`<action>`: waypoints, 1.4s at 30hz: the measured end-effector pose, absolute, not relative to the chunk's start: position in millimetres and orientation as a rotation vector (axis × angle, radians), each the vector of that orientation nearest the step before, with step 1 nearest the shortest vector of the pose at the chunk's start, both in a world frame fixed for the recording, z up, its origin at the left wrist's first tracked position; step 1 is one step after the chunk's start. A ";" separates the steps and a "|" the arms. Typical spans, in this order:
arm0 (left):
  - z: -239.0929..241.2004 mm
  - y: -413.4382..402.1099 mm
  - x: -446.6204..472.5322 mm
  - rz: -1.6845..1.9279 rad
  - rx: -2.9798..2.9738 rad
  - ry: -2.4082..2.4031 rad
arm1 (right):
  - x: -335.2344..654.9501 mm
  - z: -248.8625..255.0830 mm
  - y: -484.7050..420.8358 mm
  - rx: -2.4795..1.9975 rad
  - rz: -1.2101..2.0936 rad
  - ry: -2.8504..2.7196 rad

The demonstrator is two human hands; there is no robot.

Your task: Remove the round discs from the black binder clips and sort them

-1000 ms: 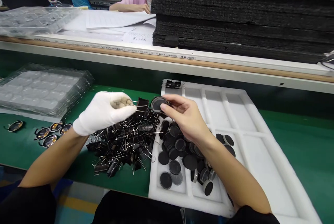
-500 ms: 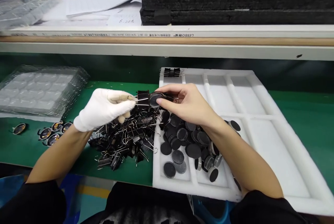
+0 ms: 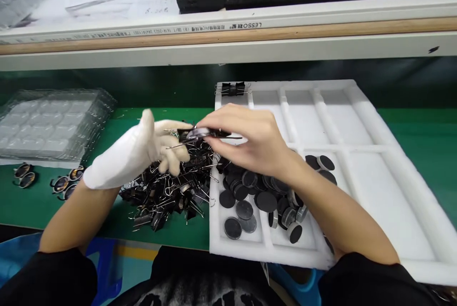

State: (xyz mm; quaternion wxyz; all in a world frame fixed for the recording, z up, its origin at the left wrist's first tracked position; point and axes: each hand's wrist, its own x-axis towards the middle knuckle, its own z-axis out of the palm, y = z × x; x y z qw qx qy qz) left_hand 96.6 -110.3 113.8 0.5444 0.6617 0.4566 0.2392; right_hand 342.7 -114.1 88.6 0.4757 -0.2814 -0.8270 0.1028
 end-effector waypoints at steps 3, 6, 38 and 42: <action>117.3 -111.6 96.6 0.483 1.434 1.030 | 343.9 88.8 -116.3 -0.460 -0.164 -2.162; 118.0 -112.9 96.6 0.526 1.304 0.987 | 347.7 91.0 -120.8 -0.361 -0.462 -2.256; 107.9 -106.2 87.2 0.508 2.127 1.112 | 352.6 111.2 -112.7 -1.109 0.884 -2.156; 116.1 -101.3 73.6 0.448 2.353 1.309 | 369.6 102.6 -67.1 -1.227 0.741 -2.213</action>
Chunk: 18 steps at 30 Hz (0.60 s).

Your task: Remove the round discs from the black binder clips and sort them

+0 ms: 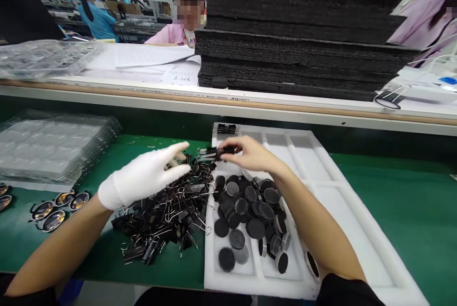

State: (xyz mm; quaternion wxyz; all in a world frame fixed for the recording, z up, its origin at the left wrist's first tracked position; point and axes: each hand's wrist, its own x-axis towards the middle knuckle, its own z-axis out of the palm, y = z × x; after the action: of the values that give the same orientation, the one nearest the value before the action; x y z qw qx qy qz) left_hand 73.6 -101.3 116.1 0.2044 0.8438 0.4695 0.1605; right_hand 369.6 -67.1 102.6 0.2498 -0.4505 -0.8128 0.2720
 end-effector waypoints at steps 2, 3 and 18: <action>124.3 -99.5 64.2 0.523 2.371 1.407 | 384.7 88.8 -30.8 -1.343 0.543 -2.134; 128.2 -99.2 59.9 0.560 2.370 1.424 | 391.8 79.6 -13.0 -1.399 0.417 -2.093; 152.4 -109.9 29.2 0.481 2.472 1.481 | 393.8 47.0 22.2 -1.635 0.003 -2.092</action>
State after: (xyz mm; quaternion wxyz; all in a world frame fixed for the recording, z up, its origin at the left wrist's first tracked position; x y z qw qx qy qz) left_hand 29.2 -109.9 152.4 0.1097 0.8410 0.5039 0.1637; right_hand 393.8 22.2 47.0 0.2408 -0.5977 -0.7647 0.0011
